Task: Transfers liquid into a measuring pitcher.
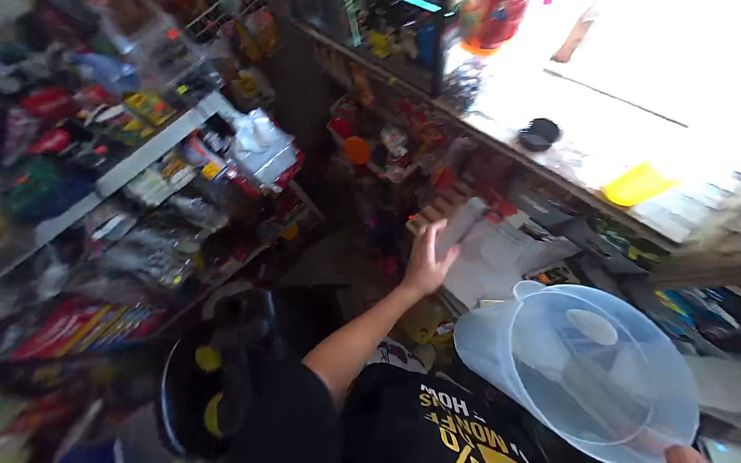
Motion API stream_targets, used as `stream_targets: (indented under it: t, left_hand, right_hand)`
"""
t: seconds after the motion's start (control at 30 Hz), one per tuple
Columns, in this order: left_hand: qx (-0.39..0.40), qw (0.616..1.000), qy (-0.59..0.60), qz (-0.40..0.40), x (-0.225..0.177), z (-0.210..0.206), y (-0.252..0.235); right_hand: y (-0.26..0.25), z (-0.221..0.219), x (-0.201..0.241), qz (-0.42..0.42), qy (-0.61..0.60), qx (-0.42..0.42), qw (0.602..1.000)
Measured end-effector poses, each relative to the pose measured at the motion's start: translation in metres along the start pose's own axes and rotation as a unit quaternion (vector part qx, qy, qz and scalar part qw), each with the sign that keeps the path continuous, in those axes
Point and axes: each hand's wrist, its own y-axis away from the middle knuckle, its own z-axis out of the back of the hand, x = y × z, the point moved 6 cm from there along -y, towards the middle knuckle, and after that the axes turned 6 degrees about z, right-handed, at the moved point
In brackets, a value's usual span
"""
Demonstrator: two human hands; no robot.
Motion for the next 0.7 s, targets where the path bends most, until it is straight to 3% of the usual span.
stream_targets:
  t: [0.07,0.17,0.27,0.4,0.47,0.6,0.7]
  left_hand:
    - [0.048,0.987,-0.054,0.145,0.072,0.018,0.101]
    - [0.162,0.932,-0.114,0.302,0.138,0.031,0.248]
    - [0.144,0.898,-0.069,0.410,0.168,0.044,0.338]
    - [-0.036,0.939,-0.053,0.337,0.137,0.090,0.333]
    - [-0.142,0.934,-0.099,0.313,0.114,0.134,0.318]
    - [-0.315,0.852,-0.177,0.378,0.121,0.232,0.328]
    - [-0.339,0.789,-0.173,0.482,0.154,0.282,0.346]
  right_hand:
    - [-0.024,-0.017,-0.008,-0.013,-0.023,0.057,0.998]
    - [-0.053,-0.054,-0.024,-0.082,-0.042,0.126,0.988]
    - [-0.069,-0.104,-0.042,-0.143,-0.074,0.176,0.971]
    - [-0.068,-0.167,-0.077,-0.236,-0.157,0.217,0.934]
    - [-0.058,-0.184,-0.103,-0.330,-0.213,0.204,0.896]
    - [-0.030,-0.188,-0.155,-0.495,-0.184,0.134,0.839]
    - [-0.014,-0.180,-0.177,-0.524,-0.131,0.126,0.832]
